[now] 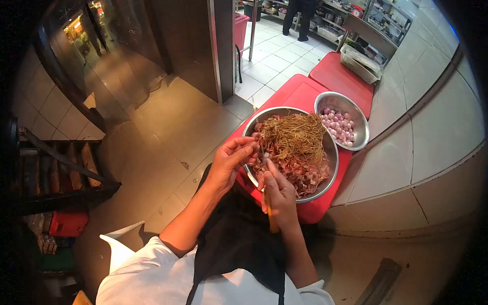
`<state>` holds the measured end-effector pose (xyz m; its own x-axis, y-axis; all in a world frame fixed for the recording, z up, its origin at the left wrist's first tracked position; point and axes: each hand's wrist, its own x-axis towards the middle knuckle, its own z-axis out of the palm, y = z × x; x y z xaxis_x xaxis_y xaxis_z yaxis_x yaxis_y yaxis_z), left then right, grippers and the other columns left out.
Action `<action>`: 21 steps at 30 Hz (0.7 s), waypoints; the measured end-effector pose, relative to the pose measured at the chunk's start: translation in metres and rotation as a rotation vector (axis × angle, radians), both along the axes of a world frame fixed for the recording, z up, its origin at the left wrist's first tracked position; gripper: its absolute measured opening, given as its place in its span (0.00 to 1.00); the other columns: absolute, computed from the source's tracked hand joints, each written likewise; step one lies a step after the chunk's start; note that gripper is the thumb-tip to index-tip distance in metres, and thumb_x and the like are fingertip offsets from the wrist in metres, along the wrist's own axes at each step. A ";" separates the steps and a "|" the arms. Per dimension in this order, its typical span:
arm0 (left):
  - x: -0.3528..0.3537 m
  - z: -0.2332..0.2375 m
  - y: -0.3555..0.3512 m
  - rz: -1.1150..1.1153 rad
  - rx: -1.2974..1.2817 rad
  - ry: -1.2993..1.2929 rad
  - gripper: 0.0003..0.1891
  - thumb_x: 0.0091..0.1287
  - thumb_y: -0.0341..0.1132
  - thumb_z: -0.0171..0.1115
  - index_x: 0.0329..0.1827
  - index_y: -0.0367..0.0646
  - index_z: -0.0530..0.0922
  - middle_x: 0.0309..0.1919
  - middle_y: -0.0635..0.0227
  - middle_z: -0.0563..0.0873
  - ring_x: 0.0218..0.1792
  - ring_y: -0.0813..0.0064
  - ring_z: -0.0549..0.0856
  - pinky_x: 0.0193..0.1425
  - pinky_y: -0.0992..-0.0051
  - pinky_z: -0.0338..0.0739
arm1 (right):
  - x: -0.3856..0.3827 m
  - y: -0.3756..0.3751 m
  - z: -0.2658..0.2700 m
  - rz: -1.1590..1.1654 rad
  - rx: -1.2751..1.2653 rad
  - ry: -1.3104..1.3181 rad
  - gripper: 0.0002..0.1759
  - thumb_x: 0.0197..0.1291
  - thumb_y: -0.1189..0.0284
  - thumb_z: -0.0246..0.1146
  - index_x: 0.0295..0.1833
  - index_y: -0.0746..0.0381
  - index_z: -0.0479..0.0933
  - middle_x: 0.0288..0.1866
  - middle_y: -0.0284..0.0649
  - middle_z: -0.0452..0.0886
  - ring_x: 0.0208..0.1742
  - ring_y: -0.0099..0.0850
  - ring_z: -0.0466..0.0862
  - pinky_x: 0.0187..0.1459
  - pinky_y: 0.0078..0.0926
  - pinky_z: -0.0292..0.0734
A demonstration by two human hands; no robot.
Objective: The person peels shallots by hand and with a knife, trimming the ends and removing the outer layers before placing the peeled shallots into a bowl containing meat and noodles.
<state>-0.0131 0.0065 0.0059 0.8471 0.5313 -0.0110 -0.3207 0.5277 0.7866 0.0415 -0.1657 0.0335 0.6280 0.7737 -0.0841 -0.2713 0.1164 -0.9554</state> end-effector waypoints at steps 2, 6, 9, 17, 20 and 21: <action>0.029 0.003 -0.031 0.050 0.017 -0.093 0.14 0.70 0.28 0.68 0.56 0.35 0.81 0.46 0.66 0.89 0.47 0.79 0.87 0.54 0.79 0.82 | 0.025 -0.021 0.016 0.024 -0.083 -0.115 0.28 0.80 0.67 0.51 0.79 0.67 0.61 0.34 0.30 0.76 0.17 0.14 0.70 0.18 0.13 0.65; 0.012 0.006 -0.024 0.110 0.181 -0.027 0.15 0.68 0.26 0.69 0.57 0.34 0.81 0.47 0.65 0.88 0.48 0.80 0.86 0.56 0.79 0.81 | 0.009 -0.012 0.020 0.014 -0.104 -0.127 0.28 0.79 0.68 0.53 0.79 0.66 0.62 0.32 0.28 0.74 0.19 0.13 0.69 0.20 0.13 0.64; 0.013 0.000 -0.023 0.096 0.292 -0.053 0.17 0.69 0.31 0.70 0.59 0.36 0.81 0.50 0.65 0.88 0.51 0.77 0.86 0.61 0.74 0.81 | 0.004 -0.013 0.022 0.019 -0.099 -0.138 0.29 0.79 0.67 0.52 0.80 0.63 0.61 0.32 0.24 0.73 0.22 0.11 0.65 0.21 0.13 0.61; 0.032 -0.008 -0.047 0.294 0.430 -0.051 0.09 0.59 0.27 0.73 0.41 0.40 0.83 0.33 0.71 0.84 0.37 0.82 0.84 0.41 0.78 0.81 | 0.001 -0.029 0.015 -0.012 -0.156 -0.033 0.27 0.76 0.47 0.52 0.61 0.60 0.75 0.29 0.29 0.77 0.16 0.19 0.69 0.17 0.18 0.64; 0.040 -0.020 -0.050 0.427 0.645 -0.105 0.10 0.53 0.24 0.73 0.38 0.40 0.84 0.31 0.67 0.85 0.32 0.78 0.85 0.35 0.76 0.81 | 0.001 -0.038 0.018 0.017 -0.167 0.067 0.29 0.74 0.43 0.52 0.56 0.58 0.76 0.29 0.31 0.79 0.15 0.22 0.71 0.17 0.19 0.64; 0.040 -0.021 -0.053 0.429 0.668 -0.086 0.10 0.51 0.25 0.73 0.36 0.39 0.83 0.32 0.65 0.85 0.33 0.76 0.85 0.35 0.74 0.80 | 0.003 -0.041 0.020 0.028 -0.173 0.100 0.30 0.73 0.41 0.52 0.54 0.58 0.77 0.29 0.31 0.79 0.15 0.22 0.71 0.17 0.19 0.64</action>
